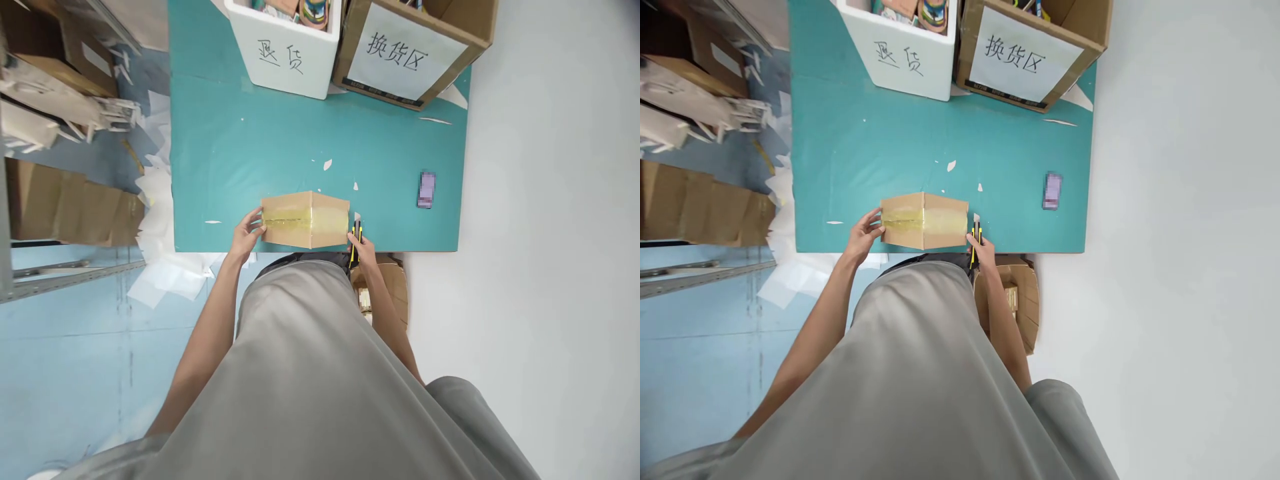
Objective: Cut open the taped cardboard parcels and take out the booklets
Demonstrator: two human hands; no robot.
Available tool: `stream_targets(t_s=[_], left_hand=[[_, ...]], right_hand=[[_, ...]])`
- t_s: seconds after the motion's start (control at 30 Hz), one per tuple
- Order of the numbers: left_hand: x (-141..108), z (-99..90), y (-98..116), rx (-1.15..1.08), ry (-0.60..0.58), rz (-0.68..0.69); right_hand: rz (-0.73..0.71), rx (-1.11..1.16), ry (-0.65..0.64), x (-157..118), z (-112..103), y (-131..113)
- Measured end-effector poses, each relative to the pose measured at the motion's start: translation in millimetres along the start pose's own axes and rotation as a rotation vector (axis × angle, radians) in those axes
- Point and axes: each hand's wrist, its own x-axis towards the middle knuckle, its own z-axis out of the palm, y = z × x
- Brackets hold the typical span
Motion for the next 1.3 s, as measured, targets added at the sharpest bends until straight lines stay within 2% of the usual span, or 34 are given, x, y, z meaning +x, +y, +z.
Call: stream_targets(t_s=[0.07, 0.13, 0.23, 0.33, 0.4, 0.5, 0.6, 0.67, 0.73, 0.8, 0.87, 1.07, 1.17, 1.3], left_hand=[[7, 1.2, -1, 0.053, 0.003, 0.001], [15, 16.2, -3, 0.072, -0.046, -0.001], [27, 63.7, -7, 0.055, -0.213, 0.005], [33, 113.7, -5, 0.063, -0.362, 0.01], [34, 129.3, 5, 0.123, -0.373, -0.007], [30, 122.4, 39, 0.188, -0.25, 0.01], [24, 106.9, 87, 0.151, -0.135, 0.139], [24, 106.2, 114, 0.153, -0.128, 0.173], [27, 113.1, 132, 0.17, -0.161, 0.185], [32, 122.1, 138, 0.172, -0.171, 0.195], [37, 128.0, 139, 0.16, -0.16, 0.193], [39, 124.8, 142, 0.124, -0.191, 0.143], [37, 123.5, 145, 0.122, -0.187, 0.145], [35, 125.2, 143, 0.125, -0.177, 0.149]], right_hand=[[-0.033, 0.044, 0.009, -6, 5, -9], [-0.121, 0.05, 0.051, -9, -1, -24], [-0.25, -0.01, 0.122, -7, -24, -51], [-0.317, -0.173, 0.136, 0, -46, -71], [-0.325, -0.255, 0.121, 4, -55, -77], [-0.298, -0.303, 0.114, 4, -57, -73], [-0.285, -0.362, 0.156, -1, -54, -67], [-0.297, -0.451, 0.189, -6, -52, -68], [-0.34, -0.582, 0.248, -16, -50, -72], [-0.415, -0.704, 0.312, -29, -47, -79], [-0.47, -0.776, 0.305, -46, -41, -87], [-0.432, -0.886, -0.157, -86, 3, -99], [-0.467, -1.01, -0.193, -91, 24, -99], [-0.513, -1.107, -0.201, -91, 34, -101]])
